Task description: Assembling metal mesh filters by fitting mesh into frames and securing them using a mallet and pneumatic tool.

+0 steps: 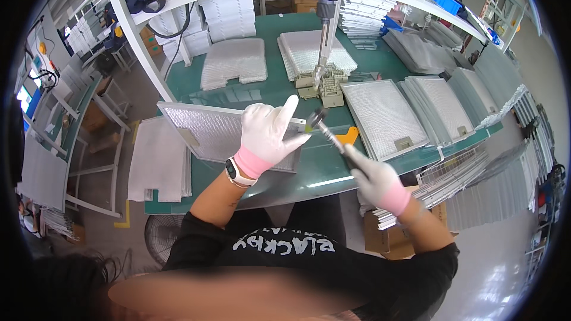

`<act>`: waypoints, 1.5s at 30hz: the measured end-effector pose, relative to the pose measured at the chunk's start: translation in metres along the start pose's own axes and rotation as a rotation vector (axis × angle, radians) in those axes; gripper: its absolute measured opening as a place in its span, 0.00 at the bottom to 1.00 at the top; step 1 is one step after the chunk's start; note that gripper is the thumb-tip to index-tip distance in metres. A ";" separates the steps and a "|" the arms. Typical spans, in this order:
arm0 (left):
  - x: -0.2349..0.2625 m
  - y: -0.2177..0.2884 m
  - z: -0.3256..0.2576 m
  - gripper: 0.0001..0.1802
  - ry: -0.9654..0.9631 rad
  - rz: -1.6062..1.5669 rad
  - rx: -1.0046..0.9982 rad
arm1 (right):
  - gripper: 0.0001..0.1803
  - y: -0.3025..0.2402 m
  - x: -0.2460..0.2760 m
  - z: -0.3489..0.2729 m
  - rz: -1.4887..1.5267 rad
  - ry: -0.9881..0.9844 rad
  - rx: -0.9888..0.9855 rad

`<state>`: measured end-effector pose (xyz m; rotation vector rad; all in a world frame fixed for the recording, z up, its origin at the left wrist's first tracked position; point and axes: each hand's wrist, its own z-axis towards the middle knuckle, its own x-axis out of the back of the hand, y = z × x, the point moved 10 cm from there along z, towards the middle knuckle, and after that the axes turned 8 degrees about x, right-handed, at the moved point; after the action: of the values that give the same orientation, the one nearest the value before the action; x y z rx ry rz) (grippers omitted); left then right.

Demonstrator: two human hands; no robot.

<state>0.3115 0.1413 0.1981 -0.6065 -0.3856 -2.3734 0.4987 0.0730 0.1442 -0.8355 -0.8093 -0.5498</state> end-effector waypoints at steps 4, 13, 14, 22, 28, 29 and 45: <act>0.010 0.007 0.003 0.32 0.037 0.011 0.030 | 0.32 0.067 -0.082 -0.020 -0.042 -0.178 -0.235; 0.017 0.014 0.003 0.19 0.066 0.057 0.160 | 0.40 -0.043 0.107 0.160 -0.173 0.908 0.425; 0.016 0.012 0.001 0.18 0.092 0.059 0.162 | 0.40 -0.057 0.125 0.192 0.076 0.867 0.437; 0.008 0.007 0.011 0.16 0.166 0.002 0.143 | 0.11 -0.050 0.135 0.275 1.261 0.340 0.228; 0.002 -0.001 0.013 0.16 0.125 0.009 0.166 | 0.17 -0.090 0.161 0.252 1.481 0.639 0.553; 0.000 0.000 0.014 0.16 0.118 0.001 0.161 | 0.19 -0.097 0.166 0.254 1.479 0.515 0.675; 0.005 0.002 0.012 0.15 0.184 -0.078 0.111 | 0.18 0.014 0.176 0.246 1.754 0.549 0.750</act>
<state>0.3139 0.1423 0.2110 -0.3243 -0.4628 -2.4382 0.5120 0.2614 0.3803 -0.3800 0.3940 1.0181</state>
